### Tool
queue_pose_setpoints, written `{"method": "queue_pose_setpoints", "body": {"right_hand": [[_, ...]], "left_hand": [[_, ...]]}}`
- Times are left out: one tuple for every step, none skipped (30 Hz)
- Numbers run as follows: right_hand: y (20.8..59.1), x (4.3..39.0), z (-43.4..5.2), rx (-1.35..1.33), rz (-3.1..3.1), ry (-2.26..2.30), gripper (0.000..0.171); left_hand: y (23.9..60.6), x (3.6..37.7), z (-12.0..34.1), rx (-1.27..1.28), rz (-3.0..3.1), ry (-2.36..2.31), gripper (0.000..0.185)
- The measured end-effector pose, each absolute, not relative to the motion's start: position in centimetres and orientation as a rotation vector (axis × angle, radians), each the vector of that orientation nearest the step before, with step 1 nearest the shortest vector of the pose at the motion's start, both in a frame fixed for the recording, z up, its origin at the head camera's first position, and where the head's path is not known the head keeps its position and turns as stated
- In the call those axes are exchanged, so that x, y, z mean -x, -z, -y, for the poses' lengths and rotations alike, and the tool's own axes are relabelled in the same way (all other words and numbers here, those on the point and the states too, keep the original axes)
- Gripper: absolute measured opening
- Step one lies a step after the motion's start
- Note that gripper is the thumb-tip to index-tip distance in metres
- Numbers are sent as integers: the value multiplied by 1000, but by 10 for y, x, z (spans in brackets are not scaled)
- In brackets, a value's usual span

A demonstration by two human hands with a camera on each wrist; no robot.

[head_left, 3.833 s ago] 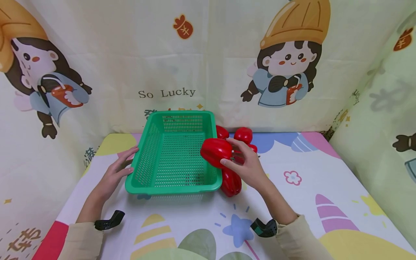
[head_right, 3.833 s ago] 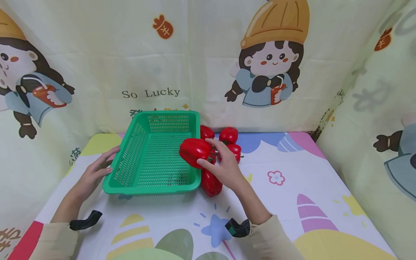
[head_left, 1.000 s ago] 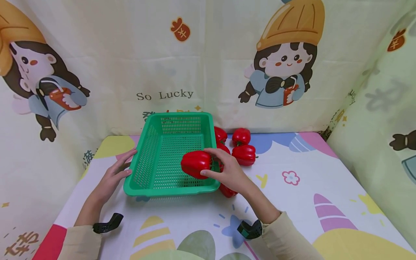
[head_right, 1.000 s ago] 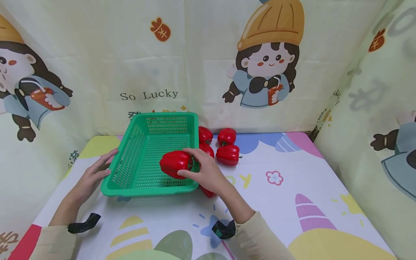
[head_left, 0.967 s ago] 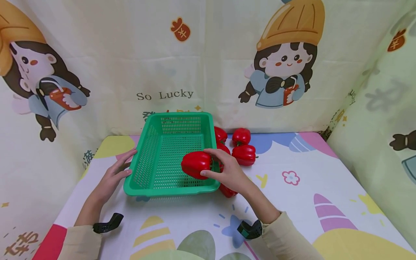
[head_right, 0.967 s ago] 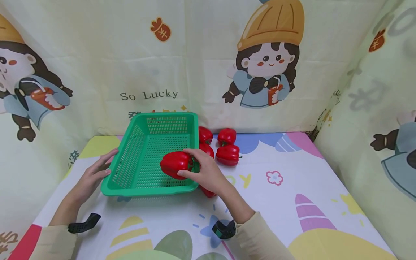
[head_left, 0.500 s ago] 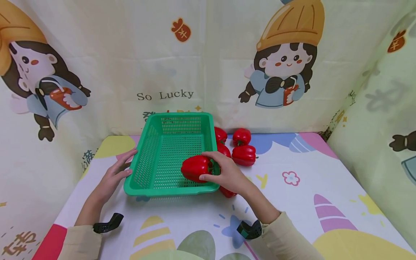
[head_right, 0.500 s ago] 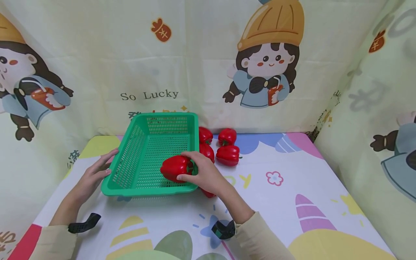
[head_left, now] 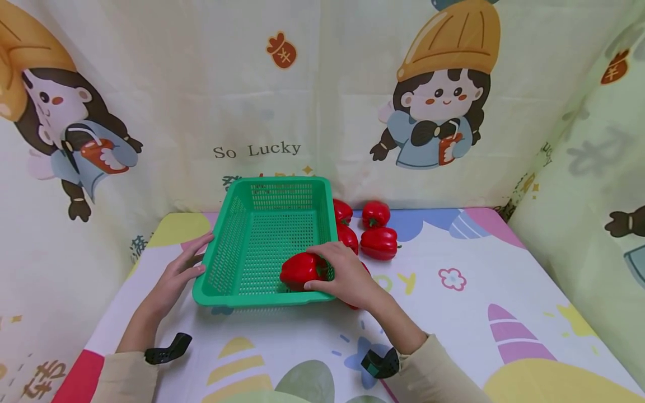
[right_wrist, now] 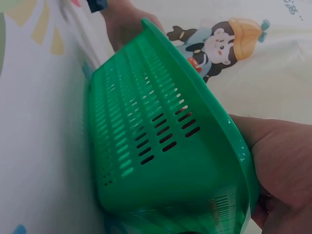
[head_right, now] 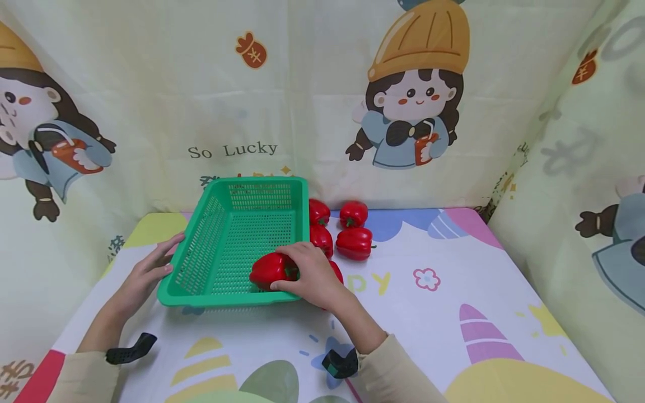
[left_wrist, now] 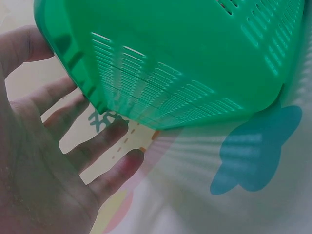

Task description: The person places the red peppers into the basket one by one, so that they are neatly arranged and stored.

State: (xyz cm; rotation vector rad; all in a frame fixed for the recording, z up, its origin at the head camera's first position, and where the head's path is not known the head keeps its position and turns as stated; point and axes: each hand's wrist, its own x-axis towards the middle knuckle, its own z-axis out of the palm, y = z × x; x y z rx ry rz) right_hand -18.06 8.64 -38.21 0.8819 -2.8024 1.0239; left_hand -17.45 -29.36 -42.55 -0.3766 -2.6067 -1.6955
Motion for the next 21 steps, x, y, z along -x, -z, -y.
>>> {"method": "queue_pose_setpoints", "body": {"right_hand": [[382,181,-86,-882,2809,-1015,68],[382,181,-86,-882,2812,-1010,68],[382,181,-86,-879,2816,-1008,68],[382,181,-86,-879,2816,-1010,68],[382,181,-86,-880,2814,-1009,67],[383,181,-86,-879,2815,-1010,67],[382,181,-86,-874,2817,-1014,67],[382,181,-86,-876,2813,-1017,67],[382,181,-86,-879,2807,-1023,67],[382,181,-86,-879,2800,-1035,67],[382,181,-86,-875,2794,-1051,66],[383,181,-86,-868,2790,-1072,66],[383,181,-87,-861,2784,-1099,66],[383,181,-87,-854,2776,-1128,65],[383,181,-88,-841,2766,-1168,66],[383,180,-88,-826,2754,-1208,66],[383,180,-89,-815,2741,-1239,66],[383,180,-90,-813,2723,-1270,66],[383,181,-91,-814,2702,-1295,66],[383,181,-91,-816,2680,-1314,65],[382,181,-92,-816,2664,-1332,64]], "left_hand": [[426,174,294,376,2609,1694,55],[426,174,294,376,2610,1693,55],[426,174,294,377,2609,1692,55],[426,174,294,380,2608,1691,54],[426,175,294,384,2605,1691,54],[426,175,294,389,2601,1694,54],[426,175,294,393,2598,1694,54],[426,175,294,399,2593,1698,54],[426,175,294,403,2589,1699,54],[426,175,294,407,2586,1700,54],[426,175,294,411,2583,1701,54],[426,175,294,415,2581,1702,54],[426,175,294,417,2582,1700,54],[426,175,294,420,2580,1700,54],[425,175,294,421,2581,1698,54],[425,175,294,421,2581,1699,54],[425,175,293,423,2580,1700,54],[425,175,294,424,2579,1701,54],[425,174,294,426,2578,1702,54],[426,175,294,426,2577,1705,54],[426,175,294,424,2577,1707,54]]}}
